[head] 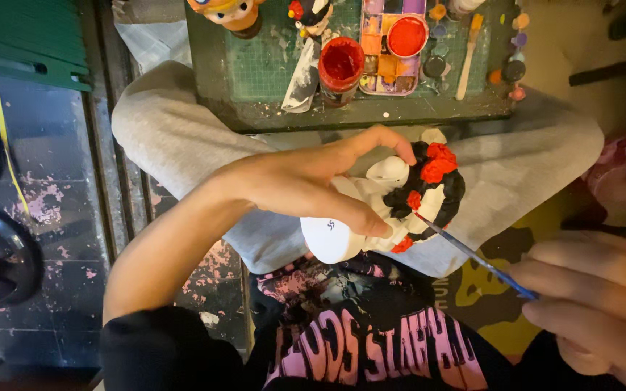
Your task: The person sits cross-legged on the floor holding a black-haired figurine bust decorated with red roses on their lap and paints its details with a small brush. They rotate the figurine to reach different sides, then set it on the table, wipe the brush with a tissue, and dip the brush into a red paint cup.
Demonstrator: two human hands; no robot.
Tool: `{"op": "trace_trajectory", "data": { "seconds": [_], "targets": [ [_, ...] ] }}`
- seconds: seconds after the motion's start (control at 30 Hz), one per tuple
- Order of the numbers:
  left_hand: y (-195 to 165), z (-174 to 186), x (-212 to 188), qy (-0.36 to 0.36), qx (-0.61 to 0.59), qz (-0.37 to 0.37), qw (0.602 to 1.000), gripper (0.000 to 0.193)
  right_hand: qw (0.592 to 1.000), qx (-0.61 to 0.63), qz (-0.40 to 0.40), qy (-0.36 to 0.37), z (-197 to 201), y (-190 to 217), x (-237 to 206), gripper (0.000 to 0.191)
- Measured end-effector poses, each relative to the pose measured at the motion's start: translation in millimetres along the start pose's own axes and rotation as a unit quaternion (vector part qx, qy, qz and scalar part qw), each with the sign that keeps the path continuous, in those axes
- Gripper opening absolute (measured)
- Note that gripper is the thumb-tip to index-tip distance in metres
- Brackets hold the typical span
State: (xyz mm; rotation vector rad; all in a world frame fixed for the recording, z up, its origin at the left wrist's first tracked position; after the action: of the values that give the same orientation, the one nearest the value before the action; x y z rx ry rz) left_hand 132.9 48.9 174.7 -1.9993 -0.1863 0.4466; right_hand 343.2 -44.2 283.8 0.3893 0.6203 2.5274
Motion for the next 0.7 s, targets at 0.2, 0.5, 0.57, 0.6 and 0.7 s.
{"op": "trace_trajectory", "data": {
  "seconds": [0.2, 0.5, 0.57, 0.6, 0.7],
  "targets": [
    [-0.1, -1.3, -1.0, -0.001, 0.015, -0.022, 1.000, 0.075, 0.998, -0.025, -0.021, 0.044, 2.4, 3.4, 10.9, 0.036],
    [6.5, -0.2, -1.0, -0.007, -0.013, 0.049, 0.999, 0.078, 0.999, -0.009, -0.038, 0.035, 0.2, 7.0, 24.6, 0.039],
    [4.8, 0.3, -0.8, -0.013, 0.004, 0.037, 0.999, 0.077, 0.997, -0.022, -0.026, 0.070, -0.5, 9.4, 25.5, 0.043],
    [1.8, 0.0, -0.9, -0.008, 0.000, 0.015, 1.000, 0.076, 0.998, -0.012, -0.024, 0.059, 0.5, 9.8, 26.1, 0.044],
    [-2.9, -1.5, -3.2, 0.004, -0.011, -0.032, 0.999, 0.073, 0.999, -0.004, -0.025, 0.038, 2.9, 9.4, 24.9, 0.045]
  ]
}}
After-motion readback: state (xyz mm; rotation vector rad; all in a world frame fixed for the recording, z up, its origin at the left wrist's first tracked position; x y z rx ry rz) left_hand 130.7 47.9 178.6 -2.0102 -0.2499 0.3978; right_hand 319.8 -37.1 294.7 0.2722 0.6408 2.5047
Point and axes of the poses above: each hand's wrist, its own x-axis towards the middle knuckle, its own z-axis out of the back of the hand, y = z × x, the point moved 8 cm from there along x, towards the middle knuckle, and after that the axes turned 4 degrees about -x, right-handed, at the moved point
